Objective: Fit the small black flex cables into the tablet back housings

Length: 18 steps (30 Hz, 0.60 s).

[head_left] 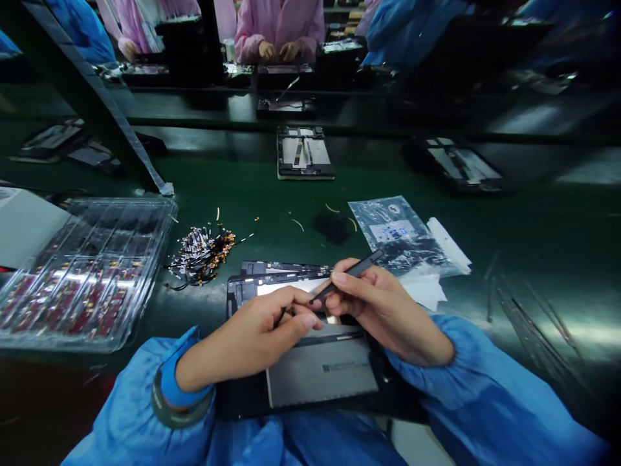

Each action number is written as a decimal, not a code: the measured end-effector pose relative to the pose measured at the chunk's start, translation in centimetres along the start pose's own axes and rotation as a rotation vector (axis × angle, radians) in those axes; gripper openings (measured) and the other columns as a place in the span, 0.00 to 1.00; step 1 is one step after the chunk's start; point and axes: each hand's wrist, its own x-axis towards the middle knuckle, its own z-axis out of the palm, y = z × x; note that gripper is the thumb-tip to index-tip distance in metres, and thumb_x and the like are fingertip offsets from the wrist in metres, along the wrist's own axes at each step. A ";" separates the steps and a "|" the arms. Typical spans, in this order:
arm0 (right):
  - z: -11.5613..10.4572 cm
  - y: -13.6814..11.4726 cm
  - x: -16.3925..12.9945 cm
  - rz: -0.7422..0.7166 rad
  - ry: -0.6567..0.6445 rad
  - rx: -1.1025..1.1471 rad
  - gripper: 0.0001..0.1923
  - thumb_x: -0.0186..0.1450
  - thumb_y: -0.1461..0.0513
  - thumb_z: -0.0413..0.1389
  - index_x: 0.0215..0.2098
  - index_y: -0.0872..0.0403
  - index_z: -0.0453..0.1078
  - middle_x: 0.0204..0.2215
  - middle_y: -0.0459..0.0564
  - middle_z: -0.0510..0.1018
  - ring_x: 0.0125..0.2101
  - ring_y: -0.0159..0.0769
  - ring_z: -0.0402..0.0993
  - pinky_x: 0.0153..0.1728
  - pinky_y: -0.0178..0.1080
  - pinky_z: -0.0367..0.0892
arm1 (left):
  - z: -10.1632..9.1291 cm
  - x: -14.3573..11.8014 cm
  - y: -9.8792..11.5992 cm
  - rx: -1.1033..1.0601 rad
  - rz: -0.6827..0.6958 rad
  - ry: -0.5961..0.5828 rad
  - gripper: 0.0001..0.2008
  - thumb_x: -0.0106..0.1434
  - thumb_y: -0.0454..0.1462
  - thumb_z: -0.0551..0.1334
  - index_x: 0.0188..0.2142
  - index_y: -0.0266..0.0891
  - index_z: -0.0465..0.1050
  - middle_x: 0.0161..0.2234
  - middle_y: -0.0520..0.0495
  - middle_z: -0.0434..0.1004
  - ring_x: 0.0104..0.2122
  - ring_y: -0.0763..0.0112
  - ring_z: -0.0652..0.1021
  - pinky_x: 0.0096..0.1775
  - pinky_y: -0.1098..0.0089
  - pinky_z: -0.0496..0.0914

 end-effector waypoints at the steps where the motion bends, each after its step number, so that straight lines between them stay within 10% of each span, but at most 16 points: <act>1: 0.0 0.0 0.1 0.002 -0.001 0.003 0.18 0.51 0.55 0.68 0.29 0.55 0.66 0.18 0.45 0.77 0.19 0.28 0.75 0.22 0.26 0.70 | 0.0 0.1 -0.1 0.000 -0.001 0.003 0.10 0.64 0.39 0.55 0.39 0.35 0.70 0.28 0.53 0.69 0.19 0.81 0.63 0.23 0.76 0.59; 18: 0.0 0.6 0.2 -0.023 -0.027 0.014 0.15 0.54 0.56 0.67 0.30 0.55 0.68 0.20 0.46 0.79 0.20 0.27 0.75 0.23 0.25 0.72 | 0.5 0.6 -0.5 -0.005 -0.027 0.100 0.08 0.61 0.35 0.54 0.30 0.36 0.71 0.23 0.53 0.72 0.16 0.81 0.61 0.20 0.76 0.54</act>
